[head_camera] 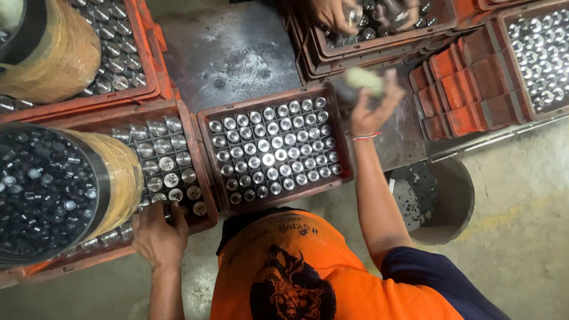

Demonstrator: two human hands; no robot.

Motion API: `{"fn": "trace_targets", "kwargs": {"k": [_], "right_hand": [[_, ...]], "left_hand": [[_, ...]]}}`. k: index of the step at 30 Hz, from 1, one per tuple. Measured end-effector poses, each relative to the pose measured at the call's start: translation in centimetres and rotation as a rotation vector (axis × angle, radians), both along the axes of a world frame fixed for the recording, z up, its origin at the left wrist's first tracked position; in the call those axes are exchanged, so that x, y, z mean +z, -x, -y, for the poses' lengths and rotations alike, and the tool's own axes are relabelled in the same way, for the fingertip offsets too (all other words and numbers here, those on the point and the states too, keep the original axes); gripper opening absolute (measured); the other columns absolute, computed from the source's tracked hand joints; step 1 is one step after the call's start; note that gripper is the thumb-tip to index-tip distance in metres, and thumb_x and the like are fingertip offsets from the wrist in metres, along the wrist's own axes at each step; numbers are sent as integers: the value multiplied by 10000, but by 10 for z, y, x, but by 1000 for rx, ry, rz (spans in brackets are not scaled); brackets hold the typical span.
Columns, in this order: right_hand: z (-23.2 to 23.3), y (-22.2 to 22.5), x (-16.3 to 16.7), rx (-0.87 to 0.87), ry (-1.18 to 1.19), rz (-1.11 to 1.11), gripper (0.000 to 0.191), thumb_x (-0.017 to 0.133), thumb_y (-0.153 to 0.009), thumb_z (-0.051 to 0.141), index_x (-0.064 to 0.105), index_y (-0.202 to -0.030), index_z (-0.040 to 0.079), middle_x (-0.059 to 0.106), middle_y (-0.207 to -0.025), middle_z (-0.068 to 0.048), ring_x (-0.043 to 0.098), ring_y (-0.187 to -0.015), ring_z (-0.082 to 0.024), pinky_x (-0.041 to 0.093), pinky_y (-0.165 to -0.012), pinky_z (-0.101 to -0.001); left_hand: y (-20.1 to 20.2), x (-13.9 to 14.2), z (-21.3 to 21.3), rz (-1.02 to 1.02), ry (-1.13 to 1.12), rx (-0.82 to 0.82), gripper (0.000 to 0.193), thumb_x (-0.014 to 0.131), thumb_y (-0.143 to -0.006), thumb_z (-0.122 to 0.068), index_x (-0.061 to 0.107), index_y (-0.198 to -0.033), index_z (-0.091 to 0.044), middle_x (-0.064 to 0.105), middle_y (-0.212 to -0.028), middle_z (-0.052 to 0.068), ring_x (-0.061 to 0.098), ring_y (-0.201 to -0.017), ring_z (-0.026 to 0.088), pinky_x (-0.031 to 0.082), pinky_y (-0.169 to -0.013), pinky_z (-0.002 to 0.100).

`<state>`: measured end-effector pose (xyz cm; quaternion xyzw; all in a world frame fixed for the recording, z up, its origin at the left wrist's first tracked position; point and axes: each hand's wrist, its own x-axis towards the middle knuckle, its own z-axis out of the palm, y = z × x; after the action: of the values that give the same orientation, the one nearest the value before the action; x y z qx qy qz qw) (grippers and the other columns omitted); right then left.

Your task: The person arranges small cylindrical metal parts into a brown plastic crate, placing them upright in rows. They then use a cylindrical tool to press and align the parts within the crate.

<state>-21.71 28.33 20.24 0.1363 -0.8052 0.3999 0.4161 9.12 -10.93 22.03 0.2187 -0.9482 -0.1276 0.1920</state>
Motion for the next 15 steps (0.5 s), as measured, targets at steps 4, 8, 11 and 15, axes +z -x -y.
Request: {"fn": "trace_targets", "kwargs": {"k": [4, 8, 11, 15], "right_hand": [[12, 1, -31, 28, -380, 338, 502, 746, -993, 238, 608, -1450, 82, 668, -1379, -136, 599, -1198, -341, 444, -1080, -425], [0, -16, -29, 6, -110, 390, 595, 741, -987, 241, 530, -1510, 50, 591, -1467, -167, 592, -1208, -313, 472, -1048, -398], [-3, -46, -28, 27, 109, 317, 603, 717, -1023, 198, 466, -1549, 41, 539, -1543, -169, 561, -1361, -299, 465, -1110, -389], [-6, -81, -48, -129, 93, 312, 617, 730, -1058, 219, 460, -1576, 20, 524, -1585, -173, 504, -1464, -309, 392, -1233, -428]], "left_hand": [[-1, -5, 3, -9, 2, -13, 161, 739, -959, -236, 690, -923, -87, 692, -960, 106, 625, -902, 342, 519, -759, 469], [-3, 0, 5, -20, 18, -62, 178, 726, -946, -242, 694, -986, -71, 689, -971, 131, 627, -919, 368, 523, -787, 484], [3, 14, 5, -32, 40, -94, 234, 720, -952, -254, 688, -1063, -50, 687, -1015, 162, 635, -938, 388, 529, -793, 484], [3, 53, 14, -159, 27, -112, 223, 721, -978, -230, 652, -1090, -50, 666, -1037, 161, 642, -979, 378, 543, -862, 490]]}}
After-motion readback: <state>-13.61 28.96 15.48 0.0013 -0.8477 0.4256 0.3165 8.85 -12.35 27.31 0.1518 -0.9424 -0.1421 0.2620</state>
